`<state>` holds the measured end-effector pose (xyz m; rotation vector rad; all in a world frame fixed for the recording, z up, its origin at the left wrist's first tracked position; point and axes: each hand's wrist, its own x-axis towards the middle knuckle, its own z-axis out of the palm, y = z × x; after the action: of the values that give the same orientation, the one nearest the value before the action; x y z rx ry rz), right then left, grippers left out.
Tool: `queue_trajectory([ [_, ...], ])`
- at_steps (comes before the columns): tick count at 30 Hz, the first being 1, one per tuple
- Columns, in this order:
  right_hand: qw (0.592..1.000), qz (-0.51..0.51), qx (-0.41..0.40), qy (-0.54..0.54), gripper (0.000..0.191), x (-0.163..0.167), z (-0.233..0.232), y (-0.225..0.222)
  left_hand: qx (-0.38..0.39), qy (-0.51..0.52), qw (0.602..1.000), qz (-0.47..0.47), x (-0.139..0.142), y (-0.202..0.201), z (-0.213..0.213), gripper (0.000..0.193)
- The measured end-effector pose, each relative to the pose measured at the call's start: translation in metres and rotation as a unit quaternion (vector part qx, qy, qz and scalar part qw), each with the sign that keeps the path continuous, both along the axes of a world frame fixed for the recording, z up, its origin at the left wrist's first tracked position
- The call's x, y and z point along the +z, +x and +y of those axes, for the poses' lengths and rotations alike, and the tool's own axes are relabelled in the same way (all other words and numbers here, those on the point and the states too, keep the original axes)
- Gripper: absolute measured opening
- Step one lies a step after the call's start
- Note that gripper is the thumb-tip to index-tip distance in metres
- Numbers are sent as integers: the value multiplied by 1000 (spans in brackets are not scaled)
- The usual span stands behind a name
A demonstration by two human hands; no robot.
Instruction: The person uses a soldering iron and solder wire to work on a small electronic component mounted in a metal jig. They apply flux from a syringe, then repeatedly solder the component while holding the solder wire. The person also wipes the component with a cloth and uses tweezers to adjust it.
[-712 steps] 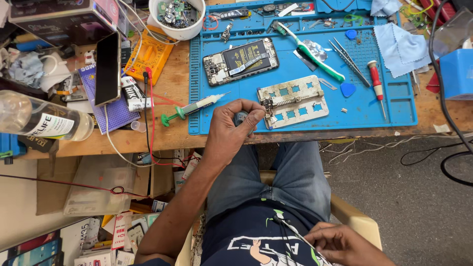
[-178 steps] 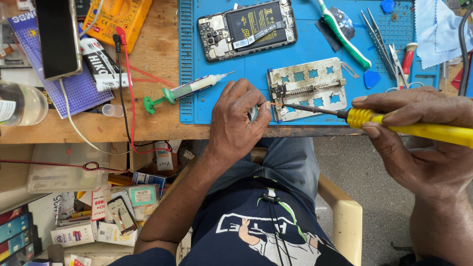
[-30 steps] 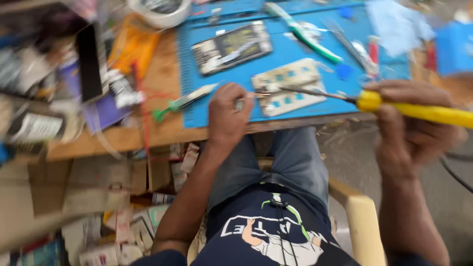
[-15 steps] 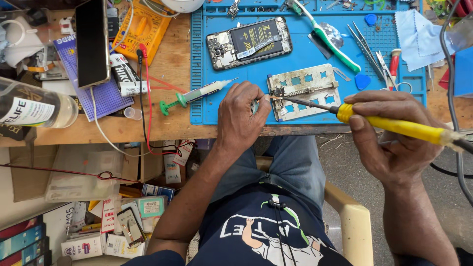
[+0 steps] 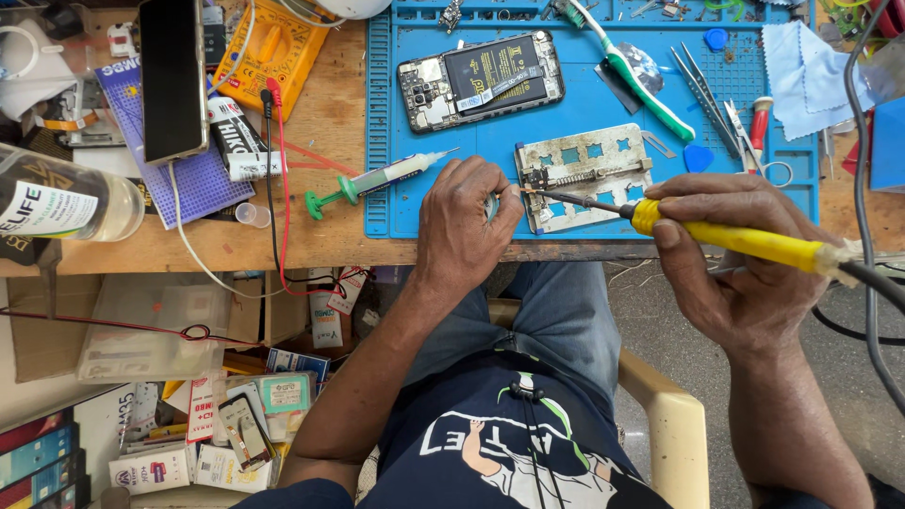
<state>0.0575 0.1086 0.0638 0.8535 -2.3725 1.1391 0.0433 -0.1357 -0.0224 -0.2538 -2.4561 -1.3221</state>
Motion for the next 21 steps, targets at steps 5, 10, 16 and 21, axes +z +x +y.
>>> queue_trajectory([
  [5,1000,-1,-3,0,12,0,0,1,-1,-5,1000,-3,-3,-1,0,18],
  [10,1000,-2,-3,3,12,0,0,0,0,-9,1000,4,-4,-2,-1,17],
  [16,1000,-6,0,0,12,4,-2,-1,1,-3,1000,8,-2,-2,-1,16],
  [21,1000,-10,15,8,11,10,-3,-2,3,-4,1000,4,0,-2,-2,17],
])
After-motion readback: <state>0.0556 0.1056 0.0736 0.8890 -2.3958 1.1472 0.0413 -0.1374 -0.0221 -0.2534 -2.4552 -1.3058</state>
